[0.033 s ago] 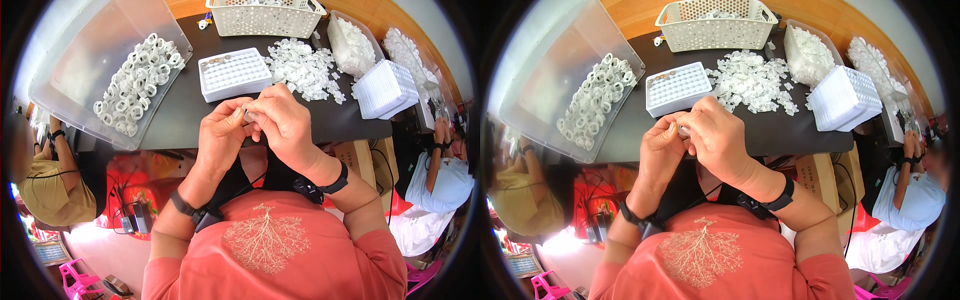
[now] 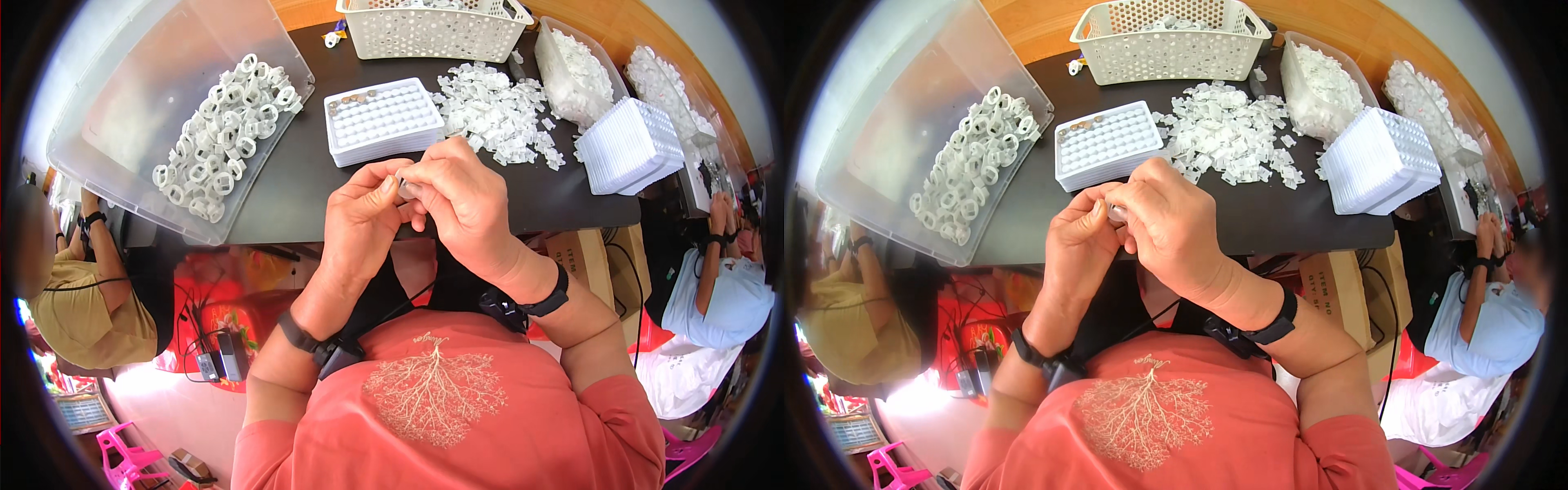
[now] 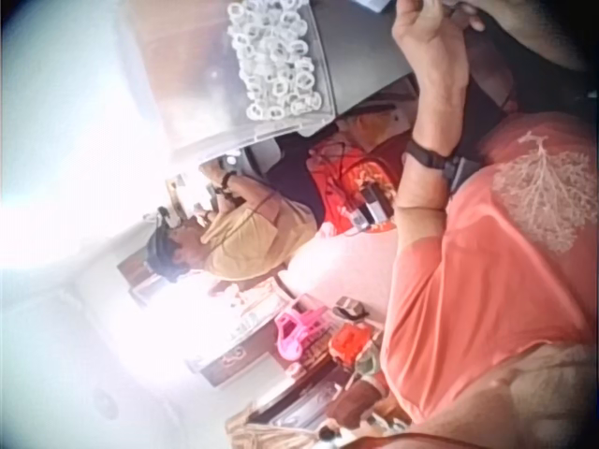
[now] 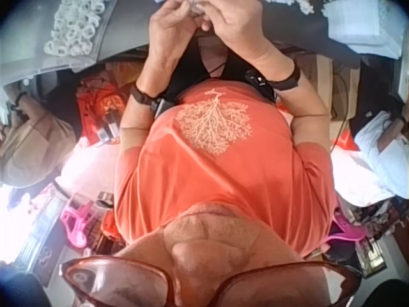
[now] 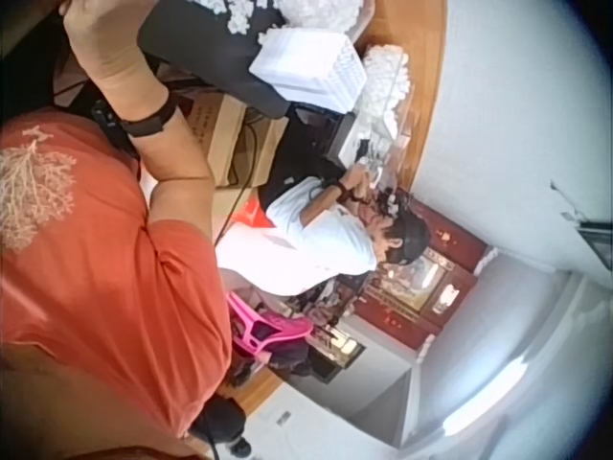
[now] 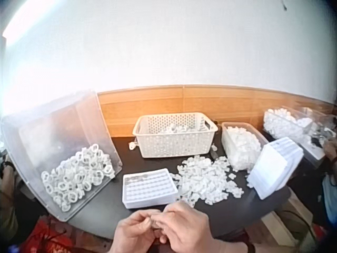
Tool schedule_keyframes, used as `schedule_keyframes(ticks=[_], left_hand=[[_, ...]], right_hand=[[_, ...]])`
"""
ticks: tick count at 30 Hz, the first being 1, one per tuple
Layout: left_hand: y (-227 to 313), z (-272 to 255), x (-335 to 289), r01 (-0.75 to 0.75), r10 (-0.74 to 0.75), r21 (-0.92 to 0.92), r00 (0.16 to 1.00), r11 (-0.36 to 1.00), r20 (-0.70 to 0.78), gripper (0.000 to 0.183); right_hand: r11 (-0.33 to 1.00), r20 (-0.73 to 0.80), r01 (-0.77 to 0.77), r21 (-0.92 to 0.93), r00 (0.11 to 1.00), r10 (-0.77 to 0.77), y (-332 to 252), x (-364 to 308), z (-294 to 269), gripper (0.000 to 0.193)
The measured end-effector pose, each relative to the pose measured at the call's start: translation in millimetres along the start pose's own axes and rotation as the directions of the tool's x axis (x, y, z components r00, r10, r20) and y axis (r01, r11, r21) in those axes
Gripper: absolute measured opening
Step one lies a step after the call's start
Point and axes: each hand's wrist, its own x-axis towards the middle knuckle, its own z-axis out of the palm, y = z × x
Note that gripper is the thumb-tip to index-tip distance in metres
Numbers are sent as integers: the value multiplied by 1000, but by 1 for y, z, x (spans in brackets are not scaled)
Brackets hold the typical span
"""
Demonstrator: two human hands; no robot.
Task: Assembling small plastic and metal components for mechanical parts.
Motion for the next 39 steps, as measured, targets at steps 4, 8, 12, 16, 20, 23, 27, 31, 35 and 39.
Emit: schedule_keyframes(ticks=[4, 8, 12, 16, 20, 23, 27, 31, 35, 39], left_hand=[[0, 2, -1, -4, 4, 5, 1000, 1000, -9, 28], [-1, 3, -1, -20, 20, 0, 1000, 1000, -9, 27], [-3, 3, -4, -45, 46, 26, 999, 999, -19, 30], [-5, 3, -6, -73, 74, 87, 997, 994, -8, 35], [-6, 3, -7, -86, 87, 86, 996, 993, -9, 34], [-5, 3, -7, -89, 90, 94, 996, 992, -2, 34], [-5, 2, -5, -86, 84, 99, 996, 991, 25, 34], [-5, 5, -4, -94, 96, 71, 995, 993, -22, 35], [-4, 2, 1, -85, 87, 53, 995, 995, -52, 35], [-5, -1, -5, -119, 118, -18, 993, 993, -31, 31]], right_hand=[[974, 42, -121, 194, 993, 115, -3, 6, -1, 23], [972, 83, -126, 197, 990, 111, 3, 3, -1, 21], [846, 199, -336, 415, 940, 276, 2, 7, -6, 16], [750, 235, -485, 449, 874, 425, 2, 11, -11, 13], [475, 440, -654, 588, 752, 490, 1, 20, -17, 12], [399, 499, -683, 612, 724, 476, 7, 24, -19, 11], [451, 549, -684, 574, 730, 408, 10, 36, -21, 9], [546, 500, -654, 524, 755, 424, 2, 34, -11, 6], [719, 366, -575, 390, 813, 452, -7, 23, 1, 5], [782, 340, -468, 412, 875, 344, -14, 25, -6, 11]])
